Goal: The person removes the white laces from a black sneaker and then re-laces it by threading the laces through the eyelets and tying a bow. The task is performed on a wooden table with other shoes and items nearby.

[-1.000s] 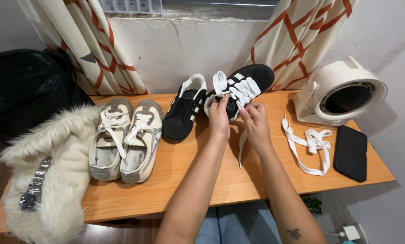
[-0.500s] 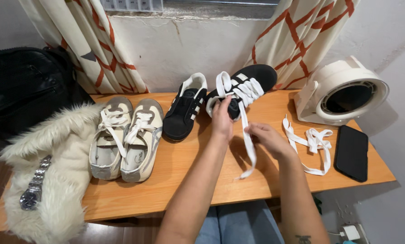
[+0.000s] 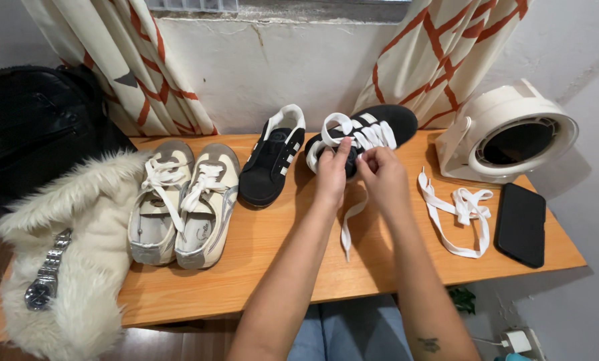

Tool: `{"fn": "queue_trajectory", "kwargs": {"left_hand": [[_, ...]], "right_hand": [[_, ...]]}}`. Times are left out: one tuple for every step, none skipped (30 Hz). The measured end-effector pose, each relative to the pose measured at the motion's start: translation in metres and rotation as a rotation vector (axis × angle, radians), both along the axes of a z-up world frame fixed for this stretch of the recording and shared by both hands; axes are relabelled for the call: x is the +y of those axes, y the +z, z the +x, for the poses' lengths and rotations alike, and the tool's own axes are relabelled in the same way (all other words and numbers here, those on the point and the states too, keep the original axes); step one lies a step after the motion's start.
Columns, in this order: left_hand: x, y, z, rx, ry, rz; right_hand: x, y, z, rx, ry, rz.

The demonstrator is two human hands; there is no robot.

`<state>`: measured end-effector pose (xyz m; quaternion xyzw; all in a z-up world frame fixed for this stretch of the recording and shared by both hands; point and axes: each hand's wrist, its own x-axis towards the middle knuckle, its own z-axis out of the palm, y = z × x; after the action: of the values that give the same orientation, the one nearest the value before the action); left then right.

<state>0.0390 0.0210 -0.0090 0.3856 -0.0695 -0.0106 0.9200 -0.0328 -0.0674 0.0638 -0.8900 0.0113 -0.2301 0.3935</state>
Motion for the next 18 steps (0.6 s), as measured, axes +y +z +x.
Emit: {"fn": "queue_trajectory", "kwargs": {"left_hand": [[0.002,0.003,-0.002,0.013,0.016,0.082],[0.004,0.006,-0.004,0.027,0.032,0.164],[0.005,0.01,-0.006,0.041,0.066,0.269],[0.007,0.015,-0.008,0.054,0.101,0.374],[0.01,0.021,-0.009,0.064,0.137,0.479],[0.014,0.027,-0.012,0.002,0.165,0.519],[0.019,0.032,-0.015,-0.057,0.194,0.559],[0.022,0.038,-0.019,-0.116,0.224,0.598],[0.023,0.043,-0.023,-0.138,0.231,0.699],[0.025,0.048,-0.028,-0.159,0.238,0.8],[0.025,0.054,-0.031,-0.182,0.244,0.9],[0.025,0.059,-0.036,-0.16,0.212,0.958],[0.024,0.061,-0.041,-0.138,0.176,1.016],[0.024,0.063,-0.042,-0.117,0.14,1.073],[0.024,0.063,-0.042,-0.151,0.125,1.065],[0.024,0.061,-0.039,-0.186,0.11,1.057],[0.025,0.058,-0.035,-0.219,0.095,1.048],[0.024,0.054,-0.032,-0.296,0.114,1.065]], "right_hand": [[-0.009,0.005,0.001,0.098,0.029,-0.007],[-0.02,0.01,0.0,0.214,0.242,0.05],[-0.033,0.016,-0.003,0.333,0.452,0.109],[-0.042,0.021,-0.007,0.451,0.661,0.168],[-0.049,0.025,-0.01,0.465,0.573,0.172],[-0.055,0.029,-0.014,0.478,0.484,0.175],[-0.058,0.032,-0.017,0.495,0.397,0.178],[-0.058,0.033,-0.015,0.317,0.259,0.153],[-0.057,0.033,-0.011,0.14,0.123,0.128],[-0.055,0.031,-0.009,-0.036,-0.015,0.102],[-0.055,0.029,-0.008,-0.18,0.017,-0.093],[-0.056,0.025,-0.007,-0.322,0.052,-0.289],[-0.06,0.021,-0.006,-0.458,0.088,-0.487],[-0.063,0.014,-0.002,-0.23,0.147,-0.248],[-0.065,0.004,0.003,0.002,0.201,-0.008],[-0.068,-0.007,0.007,0.234,0.254,0.234],[-0.074,-0.017,0.01,0.227,0.273,0.309],[-0.08,-0.026,0.011,0.219,0.292,0.384]]}}
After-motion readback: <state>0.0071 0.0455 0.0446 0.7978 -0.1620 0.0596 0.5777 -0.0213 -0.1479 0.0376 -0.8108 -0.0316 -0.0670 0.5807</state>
